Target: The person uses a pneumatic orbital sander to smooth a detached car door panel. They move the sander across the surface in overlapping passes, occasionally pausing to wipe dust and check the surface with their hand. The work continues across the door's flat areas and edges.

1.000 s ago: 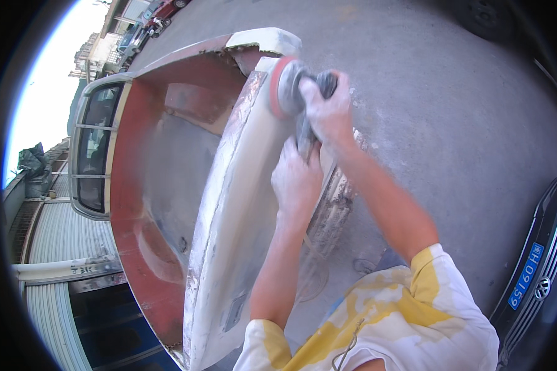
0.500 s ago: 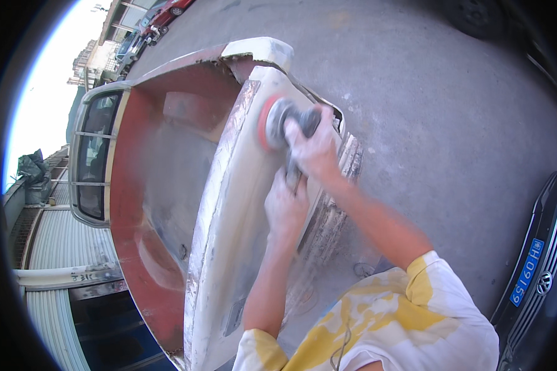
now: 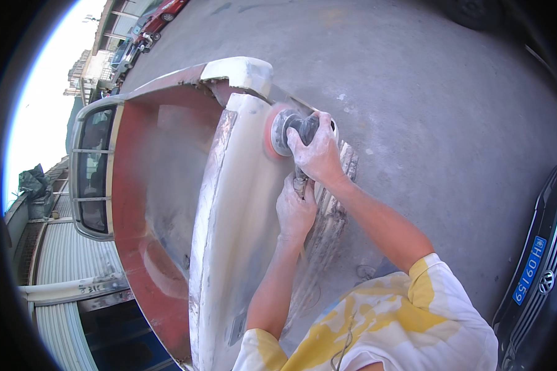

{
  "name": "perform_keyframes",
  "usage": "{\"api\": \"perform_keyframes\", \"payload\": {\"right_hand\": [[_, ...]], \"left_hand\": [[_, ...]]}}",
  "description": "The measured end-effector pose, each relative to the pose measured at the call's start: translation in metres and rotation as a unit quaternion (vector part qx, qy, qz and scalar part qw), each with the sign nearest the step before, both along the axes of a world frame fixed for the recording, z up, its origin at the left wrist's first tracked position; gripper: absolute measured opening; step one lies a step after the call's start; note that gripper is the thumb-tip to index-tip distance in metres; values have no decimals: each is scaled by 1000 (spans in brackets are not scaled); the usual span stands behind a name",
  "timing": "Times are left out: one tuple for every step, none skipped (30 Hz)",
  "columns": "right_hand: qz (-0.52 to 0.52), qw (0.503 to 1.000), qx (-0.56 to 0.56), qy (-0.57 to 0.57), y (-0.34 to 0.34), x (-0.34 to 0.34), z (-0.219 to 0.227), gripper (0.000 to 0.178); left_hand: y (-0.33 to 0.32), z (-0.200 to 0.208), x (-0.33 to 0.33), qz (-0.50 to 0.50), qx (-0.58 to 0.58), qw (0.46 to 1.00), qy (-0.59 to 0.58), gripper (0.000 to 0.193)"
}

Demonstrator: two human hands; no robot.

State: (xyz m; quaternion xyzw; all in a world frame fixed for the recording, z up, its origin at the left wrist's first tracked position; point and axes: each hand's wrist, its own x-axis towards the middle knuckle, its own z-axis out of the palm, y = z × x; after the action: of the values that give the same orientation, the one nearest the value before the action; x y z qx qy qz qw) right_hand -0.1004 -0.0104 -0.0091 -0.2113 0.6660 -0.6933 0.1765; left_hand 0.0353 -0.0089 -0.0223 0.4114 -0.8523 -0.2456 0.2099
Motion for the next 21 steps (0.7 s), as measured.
{"api": "perform_keyframes", "payload": {"right_hand": [[-15,999,-21,28,-1,-5,-2,62],[8,1000,8,-9,1,-5,-2,62],[15,1000,10,-18,3,-3,-1,62],[37,997,46,-45,4,-3,0,62],[14,1000,9,-16,5,-1,3,62],[10,1000,8,-7,4,-3,5,62],[7,1000,20,-11,3,-3,9,62],[-11,999,-39,4,0,-6,12,61],[0,999,-45,-13,-2,-7,16,60],[3,998,-55,-25,-3,-4,19,60],[-8,995,-94,-10,-5,-3,22,59],[-14,996,-82,14,-2,8,24,58],[20,995,-99,-23,7,23,26,58],[40,996,-63,-57,18,41,27,58],[43,995,-73,-44,26,58,25,58],[41,998,-39,-40,33,71,24,58],[29,999,-23,-20,38,79,22,58],[33,999,22,-29,40,82,19,59],[22,1000,2,-6,40,80,16,59],[28,999,12,-13,37,74,13,59],[45,997,48,-39,33,65,10,59]], "left_hand": [[0,0,-4,24,23,999,-36,28],[2,1,-5,26,23,998,-44,28],[4,3,-6,33,25,998,-50,28],[7,5,-7,21,17,999,-46,28],[8,8,-7,15,13,999,-40,28],[7,10,-9,26,39,997,-64,28],[5,12,-9,12,3,999,-41,31],[2,14,-10,15,-3,999,-48,34],[-2,16,-9,1,-36,999,-32,38],[-6,18,-7,-4,-2,1000,-2,39],[-6,20,-1,20,10,999,-31,39],[-5,22,7,27,0,999,-42,40],[1,24,18,27,-30,998,-41,40],[11,25,32,35,-1,999,-38,40],[23,27,46,38,14,999,-28,40],[32,26,57,54,36,998,-26,40],[38,25,64,38,44,998,-26,40],[41,22,67,37,66,996,-39,40],[42,20,69,53,113,989,-77,41],[40,16,65,46,109,990,-71,40],[36,13,61,35,63,996,-44,40]]}}
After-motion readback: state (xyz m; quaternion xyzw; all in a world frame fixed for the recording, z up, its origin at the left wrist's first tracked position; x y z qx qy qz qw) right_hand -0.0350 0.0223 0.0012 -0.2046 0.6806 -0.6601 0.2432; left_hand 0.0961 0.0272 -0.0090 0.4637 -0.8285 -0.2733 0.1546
